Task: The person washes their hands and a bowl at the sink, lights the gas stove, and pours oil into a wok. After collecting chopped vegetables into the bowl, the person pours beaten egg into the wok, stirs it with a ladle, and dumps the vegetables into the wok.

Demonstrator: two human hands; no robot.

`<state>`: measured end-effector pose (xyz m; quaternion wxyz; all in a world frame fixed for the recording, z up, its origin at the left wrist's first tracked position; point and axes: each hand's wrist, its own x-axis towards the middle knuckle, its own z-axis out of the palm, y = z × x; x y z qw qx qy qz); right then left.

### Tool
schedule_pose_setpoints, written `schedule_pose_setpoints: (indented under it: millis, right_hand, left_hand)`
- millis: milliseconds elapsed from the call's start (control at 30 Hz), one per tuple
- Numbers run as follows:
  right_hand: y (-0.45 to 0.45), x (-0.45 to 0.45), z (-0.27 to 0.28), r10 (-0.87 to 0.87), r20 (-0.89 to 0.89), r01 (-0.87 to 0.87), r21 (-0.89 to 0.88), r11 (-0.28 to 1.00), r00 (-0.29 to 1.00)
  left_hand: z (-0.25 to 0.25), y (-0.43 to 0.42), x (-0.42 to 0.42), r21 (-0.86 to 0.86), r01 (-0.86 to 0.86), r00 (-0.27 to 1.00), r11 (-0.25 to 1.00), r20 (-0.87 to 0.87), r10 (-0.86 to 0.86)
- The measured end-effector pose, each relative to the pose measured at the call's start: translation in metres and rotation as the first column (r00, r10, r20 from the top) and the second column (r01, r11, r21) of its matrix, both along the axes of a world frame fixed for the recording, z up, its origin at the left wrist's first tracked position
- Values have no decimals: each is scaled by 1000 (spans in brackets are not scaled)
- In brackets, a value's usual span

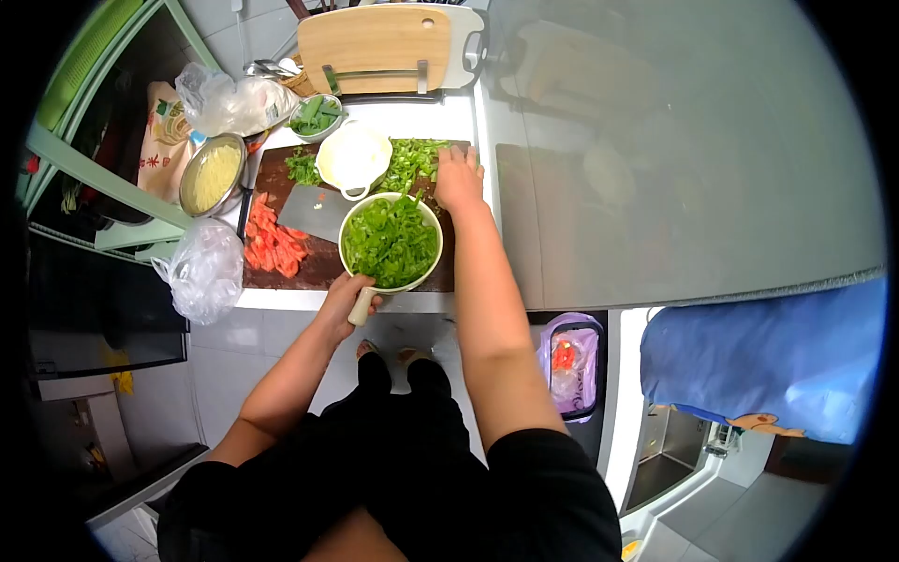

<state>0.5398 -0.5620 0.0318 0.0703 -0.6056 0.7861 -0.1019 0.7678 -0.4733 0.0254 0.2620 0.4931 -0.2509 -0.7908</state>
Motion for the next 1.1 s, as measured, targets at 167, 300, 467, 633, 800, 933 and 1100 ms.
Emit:
schedule_pose_setpoints:
  millis: [167,300,467,633,800,933,1100]
  right_hand:
    - [-23,-23,-28,93,-229,5,396,918,969]
    - [-30,-34,-21,284,-369,-48,533,844,885]
    - [-29,-44,-30,248,-299,-86,464,881,921]
    - [-21,-50,-38,230,-240,-127,379,917,943]
    - [-18,-51,-39,208,-135,-143,382,913,969]
    - [-18,-55,-39,270,-231,-181,342,922,935]
    - [-25,-57,-27,192,2,-185,276,943,981]
  left_hand:
    - [-5,9,18,-22,33,999,999,-33,-34]
    - [1,18,27,-19,11,1000,1000,-7,-11]
    - [5,21,30,-28,5,1000,1000,1,-5]
    - [5,22,32,-14,2,1000,1000,7,-1]
    - [2,21,33,-6,5,1000,1000,9,-5]
    - [4,18,32,-18,12,1000,1000,26,-11]
    - [-3,10,33,-24,13,1000,1000,18,-13]
